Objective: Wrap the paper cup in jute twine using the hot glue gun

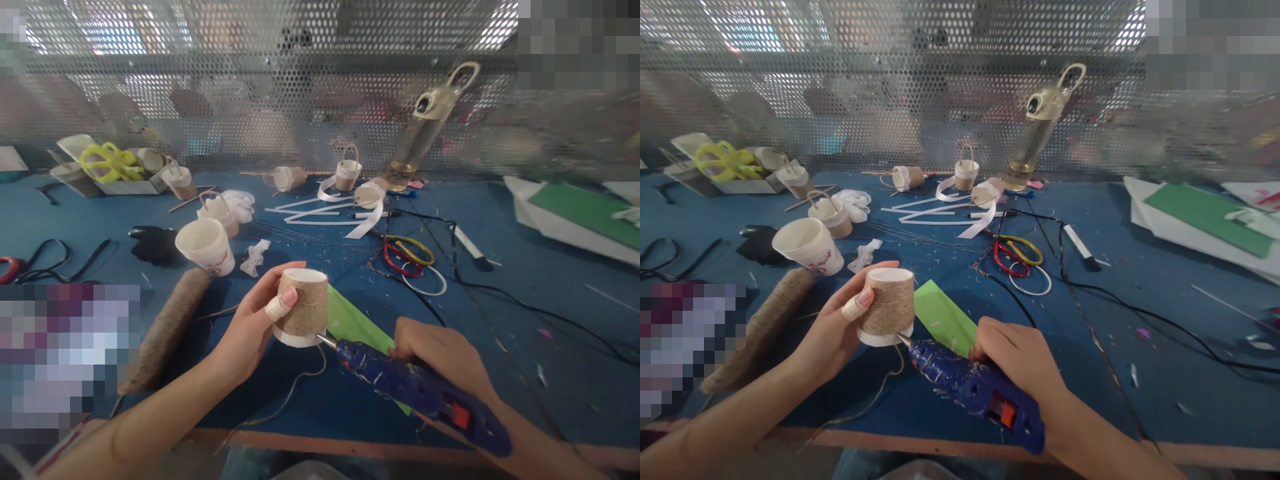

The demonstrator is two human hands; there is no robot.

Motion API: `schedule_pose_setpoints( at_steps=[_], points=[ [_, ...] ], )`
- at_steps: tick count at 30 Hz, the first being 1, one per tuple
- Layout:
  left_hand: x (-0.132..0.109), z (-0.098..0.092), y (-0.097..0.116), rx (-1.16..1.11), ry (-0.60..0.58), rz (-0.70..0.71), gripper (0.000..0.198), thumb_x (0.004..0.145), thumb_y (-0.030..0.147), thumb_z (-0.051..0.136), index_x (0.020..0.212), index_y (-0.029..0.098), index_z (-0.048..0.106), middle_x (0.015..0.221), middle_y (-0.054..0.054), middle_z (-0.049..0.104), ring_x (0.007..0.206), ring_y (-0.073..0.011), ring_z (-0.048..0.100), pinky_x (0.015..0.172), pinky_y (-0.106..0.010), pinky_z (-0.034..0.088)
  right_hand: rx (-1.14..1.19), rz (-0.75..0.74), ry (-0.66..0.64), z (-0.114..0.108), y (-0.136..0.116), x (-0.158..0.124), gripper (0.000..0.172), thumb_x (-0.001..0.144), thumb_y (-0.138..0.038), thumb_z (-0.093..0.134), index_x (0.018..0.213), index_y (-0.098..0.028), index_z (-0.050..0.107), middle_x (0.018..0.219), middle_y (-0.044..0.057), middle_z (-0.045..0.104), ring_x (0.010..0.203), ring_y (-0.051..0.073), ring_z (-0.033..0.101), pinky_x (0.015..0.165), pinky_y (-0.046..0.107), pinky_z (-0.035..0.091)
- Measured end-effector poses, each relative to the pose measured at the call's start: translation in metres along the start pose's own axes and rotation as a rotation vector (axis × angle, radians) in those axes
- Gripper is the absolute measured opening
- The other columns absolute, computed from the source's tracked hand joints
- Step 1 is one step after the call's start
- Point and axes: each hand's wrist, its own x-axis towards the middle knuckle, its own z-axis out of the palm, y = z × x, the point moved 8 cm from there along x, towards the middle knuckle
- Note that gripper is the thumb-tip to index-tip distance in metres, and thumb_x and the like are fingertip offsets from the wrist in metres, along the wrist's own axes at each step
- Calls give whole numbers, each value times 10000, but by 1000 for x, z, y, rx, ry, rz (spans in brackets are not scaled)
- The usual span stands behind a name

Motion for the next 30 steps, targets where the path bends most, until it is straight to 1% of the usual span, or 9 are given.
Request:
schedule_pose_setpoints(
  at_steps=[5,10,15,22,26,30],
  points=[
    [0,0,0,49,-12,26,407,796,464,794,1175,330,732,1172,-29,718,1132,-261,591,884,-323,460,-44,-9,-14,3,1,-1,276,892,-87,459,710,-244,323,639,-66,321,510,100,331,518,268,228],
    [-1,-1,1,55,-13,49,383,809,459,782,1166,331,730,1174,-24,713,1150,-263,581,893,-328,455,-76,8,-34,2,1,-1,279,876,-85,458,714,-247,298,622,-66,315,495,106,335,509,272,234],
    [1,-2,3,40,-2,57,364,835,458,757,1178,340,726,1159,-16,706,1079,-231,599,866,-322,467,-65,12,-13,-2,0,1,292,822,-45,456,728,-246,265,614,-64,316,477,104,329,503,283,238],
    [0,-2,4,74,6,81,380,816,431,787,1180,342,721,1171,-16,700,1091,-228,585,883,-319,460,-68,-8,-13,-2,-3,2,299,875,-99,468,725,-249,256,623,-62,301,485,103,314,498,283,223],
    [-1,-1,6,114,16,112,376,803,403,804,1162,326,719,1168,-23,703,1083,-227,592,873,-306,461,-116,-23,-24,0,-4,1,292,879,-74,444,696,-245,293,613,-63,317,489,102,316,507,285,215],
    [-1,1,9,140,18,151,391,796,389,808,1169,316,713,1134,-37,715,1065,-247,610,892,-334,468,-143,-19,-42,1,-5,2,286,876,-78,439,679,-243,315,599,-60,343,487,105,330,509,287,212]
  ],
)
